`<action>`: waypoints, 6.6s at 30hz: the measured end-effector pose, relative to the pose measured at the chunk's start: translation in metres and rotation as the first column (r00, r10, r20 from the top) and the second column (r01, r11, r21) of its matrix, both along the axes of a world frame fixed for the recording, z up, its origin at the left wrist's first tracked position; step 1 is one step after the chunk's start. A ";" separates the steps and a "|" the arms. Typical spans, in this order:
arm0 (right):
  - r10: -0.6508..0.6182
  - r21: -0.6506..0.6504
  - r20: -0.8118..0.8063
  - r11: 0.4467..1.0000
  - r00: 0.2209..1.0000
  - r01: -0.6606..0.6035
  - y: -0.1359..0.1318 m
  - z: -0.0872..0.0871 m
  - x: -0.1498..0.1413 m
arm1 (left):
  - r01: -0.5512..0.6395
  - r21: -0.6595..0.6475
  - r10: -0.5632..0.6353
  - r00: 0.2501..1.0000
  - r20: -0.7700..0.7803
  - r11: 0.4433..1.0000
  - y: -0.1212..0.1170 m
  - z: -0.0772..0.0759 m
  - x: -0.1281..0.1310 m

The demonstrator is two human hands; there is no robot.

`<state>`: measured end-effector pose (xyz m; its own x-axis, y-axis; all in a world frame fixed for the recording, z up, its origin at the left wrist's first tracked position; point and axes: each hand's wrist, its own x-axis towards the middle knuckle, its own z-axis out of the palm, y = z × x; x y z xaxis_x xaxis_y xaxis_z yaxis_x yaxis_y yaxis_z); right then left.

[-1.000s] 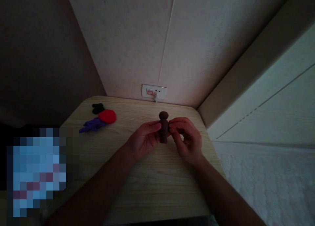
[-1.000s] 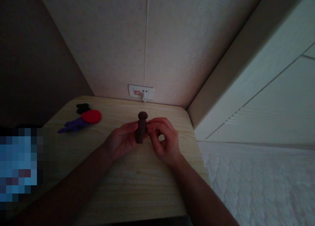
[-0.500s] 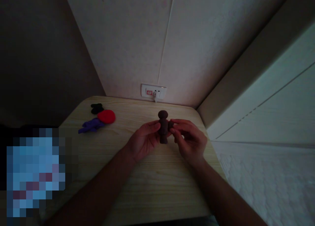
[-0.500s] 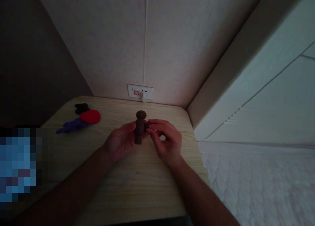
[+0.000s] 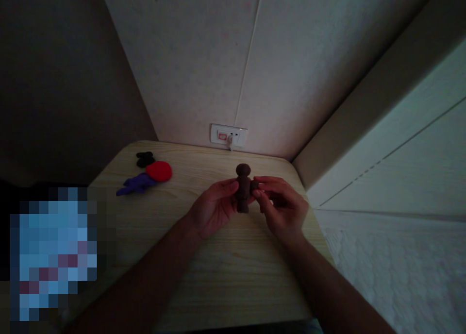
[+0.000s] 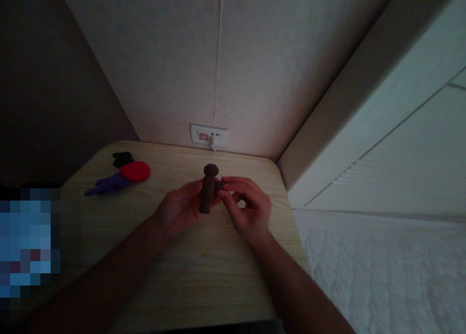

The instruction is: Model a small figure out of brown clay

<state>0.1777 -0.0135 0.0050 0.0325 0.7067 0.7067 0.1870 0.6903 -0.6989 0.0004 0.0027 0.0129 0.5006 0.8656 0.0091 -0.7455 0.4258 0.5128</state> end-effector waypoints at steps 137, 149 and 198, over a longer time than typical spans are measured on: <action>0.065 0.026 0.054 0.997 0.996 -0.067 0.000 0.011 0.000 | 0.020 -0.019 -0.020 0.999 -0.028 1.000 -0.001 0.003 -0.002; 0.047 -0.027 0.105 0.999 0.993 -0.045 -0.001 0.007 0.001 | -0.006 0.008 0.006 0.999 -0.051 1.000 0.001 0.000 0.000; 0.082 -0.043 0.112 0.996 0.990 -0.078 -0.001 0.006 -0.002 | -0.076 -0.158 0.069 0.997 -0.045 0.985 0.000 0.003 0.001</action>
<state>0.1762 -0.0146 0.0106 -0.1043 0.7306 0.6748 0.2120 0.6792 -0.7027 0.0016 0.0030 0.0155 0.4338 0.8885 -0.1498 -0.7582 0.4498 0.4720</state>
